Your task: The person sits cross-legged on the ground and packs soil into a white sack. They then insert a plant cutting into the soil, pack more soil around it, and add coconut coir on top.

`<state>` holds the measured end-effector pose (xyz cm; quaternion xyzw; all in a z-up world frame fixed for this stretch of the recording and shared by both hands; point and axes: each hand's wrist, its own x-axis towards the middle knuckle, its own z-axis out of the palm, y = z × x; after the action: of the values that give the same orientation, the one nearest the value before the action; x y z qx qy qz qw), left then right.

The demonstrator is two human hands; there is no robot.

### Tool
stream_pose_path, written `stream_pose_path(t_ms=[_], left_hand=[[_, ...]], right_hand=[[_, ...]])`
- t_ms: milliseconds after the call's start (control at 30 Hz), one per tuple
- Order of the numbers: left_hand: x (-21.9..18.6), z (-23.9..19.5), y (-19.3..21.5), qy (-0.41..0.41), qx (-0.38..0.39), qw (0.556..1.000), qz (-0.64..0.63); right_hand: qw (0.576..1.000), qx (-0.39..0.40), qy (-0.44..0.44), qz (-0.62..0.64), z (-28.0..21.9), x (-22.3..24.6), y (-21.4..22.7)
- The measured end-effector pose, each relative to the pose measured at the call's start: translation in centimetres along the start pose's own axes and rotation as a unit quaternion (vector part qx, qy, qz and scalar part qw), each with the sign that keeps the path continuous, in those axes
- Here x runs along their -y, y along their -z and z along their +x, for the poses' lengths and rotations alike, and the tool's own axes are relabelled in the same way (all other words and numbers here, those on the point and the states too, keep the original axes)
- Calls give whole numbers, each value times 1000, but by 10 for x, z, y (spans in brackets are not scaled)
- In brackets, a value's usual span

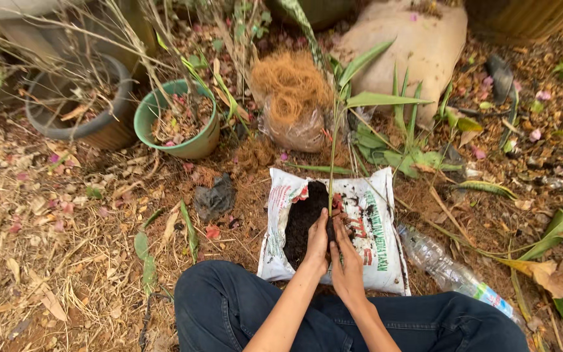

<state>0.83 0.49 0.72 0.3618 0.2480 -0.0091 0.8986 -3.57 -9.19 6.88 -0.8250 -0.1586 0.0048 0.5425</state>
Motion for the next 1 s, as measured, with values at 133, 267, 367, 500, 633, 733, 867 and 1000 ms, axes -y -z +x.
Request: stream_pose_path(t_ms=[133,267,367,500,633,733,867,1000], left_hand=[[12,15,10,7,18,997,-77],[32,43,13,9,30,991,-130],[46,62,13,-18,77,984,-162],[47,66,24,-50,112,974,-191],[34,59,32,62,95,976,-186],[37,64,24,16,137,962,-233],[26,79,17,-2,152,961,-233],[6,60,13,44,101,979,-174]], right_hand=[[998,-38,54,21,-6,7,5],[998,-33,41,42,-10,13,3],[998,-33,47,13,-6,19,0],[999,11,35,16,-8,28,7],[996,10,73,-48,-16,41,15],[997,10,65,-49,-24,49,13],[995,15,76,-54,-17,60,13],[992,15,95,-83,-16,71,28]])
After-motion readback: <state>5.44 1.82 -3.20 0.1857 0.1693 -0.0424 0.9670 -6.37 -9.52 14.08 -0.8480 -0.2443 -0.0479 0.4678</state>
